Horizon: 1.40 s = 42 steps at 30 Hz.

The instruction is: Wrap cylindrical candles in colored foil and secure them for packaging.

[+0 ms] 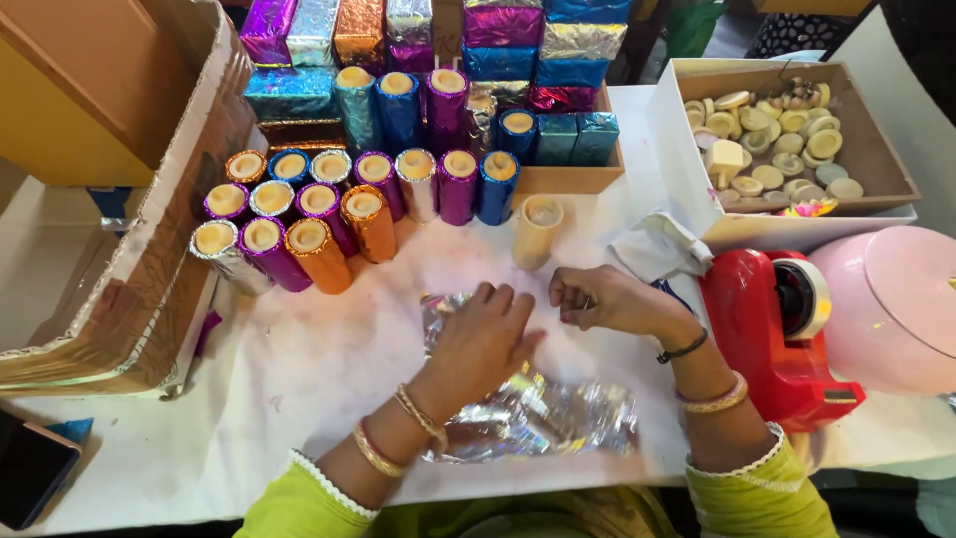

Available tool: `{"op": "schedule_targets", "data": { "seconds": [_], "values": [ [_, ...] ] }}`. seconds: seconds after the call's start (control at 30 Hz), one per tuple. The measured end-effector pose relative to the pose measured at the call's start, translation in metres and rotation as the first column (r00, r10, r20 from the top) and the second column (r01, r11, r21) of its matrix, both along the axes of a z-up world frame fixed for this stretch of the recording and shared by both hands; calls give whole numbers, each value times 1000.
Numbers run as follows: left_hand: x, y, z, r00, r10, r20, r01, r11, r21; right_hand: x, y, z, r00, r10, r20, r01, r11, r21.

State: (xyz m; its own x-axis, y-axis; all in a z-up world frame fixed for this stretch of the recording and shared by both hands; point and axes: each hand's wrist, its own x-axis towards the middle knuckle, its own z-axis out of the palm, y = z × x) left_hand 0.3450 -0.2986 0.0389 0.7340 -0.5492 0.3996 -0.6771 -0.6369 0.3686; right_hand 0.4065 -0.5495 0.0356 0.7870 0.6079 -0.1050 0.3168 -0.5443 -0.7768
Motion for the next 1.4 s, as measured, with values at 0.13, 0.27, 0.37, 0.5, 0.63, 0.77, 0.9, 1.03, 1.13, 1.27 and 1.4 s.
{"op": "schedule_targets", "data": {
  "seconds": [0.13,0.27,0.37,0.5,0.63,0.77,0.9,1.03,1.13,1.27,1.4],
  "values": [
    [-13,-10,-16,999,-46,-17,47,992,120,-6,-9,3,992,-62,-107,66,997,34],
    [-9,-12,-30,1000,-23,7,22,991,132,-36,-12,6,1000,-10,6,9,998,64],
    [-5,-10,-37,999,7,53,-10,998,57,-73,0,17,994,75,83,-82,993,87],
    [-4,-9,-34,995,54,82,-62,994,89,-118,18,26,1000,19,21,-19,1000,-18],
    [-3,-8,-37,994,57,96,-59,998,16,-142,16,9,992,-75,97,72,997,26],
    [2,-4,-35,996,55,67,-49,995,-84,-146,6,-10,968,-168,184,156,984,82],
    [6,3,-35,999,21,-38,-31,959,-282,-148,3,-22,936,-348,55,340,933,121],
    [6,9,-33,1000,6,-10,-8,949,-316,-145,-3,-40,900,-432,-54,433,878,203],
    [1,15,-29,1000,27,12,-24,977,-213,-143,-8,-47,885,-452,-113,466,846,259],
    [-22,24,-21,997,70,14,-66,980,-190,-143,-11,-53,884,-453,-116,466,839,279],
    [-46,32,-54,923,206,325,-181,978,-106,-147,-15,-60,854,-499,-148,520,811,268]
  ]
}}
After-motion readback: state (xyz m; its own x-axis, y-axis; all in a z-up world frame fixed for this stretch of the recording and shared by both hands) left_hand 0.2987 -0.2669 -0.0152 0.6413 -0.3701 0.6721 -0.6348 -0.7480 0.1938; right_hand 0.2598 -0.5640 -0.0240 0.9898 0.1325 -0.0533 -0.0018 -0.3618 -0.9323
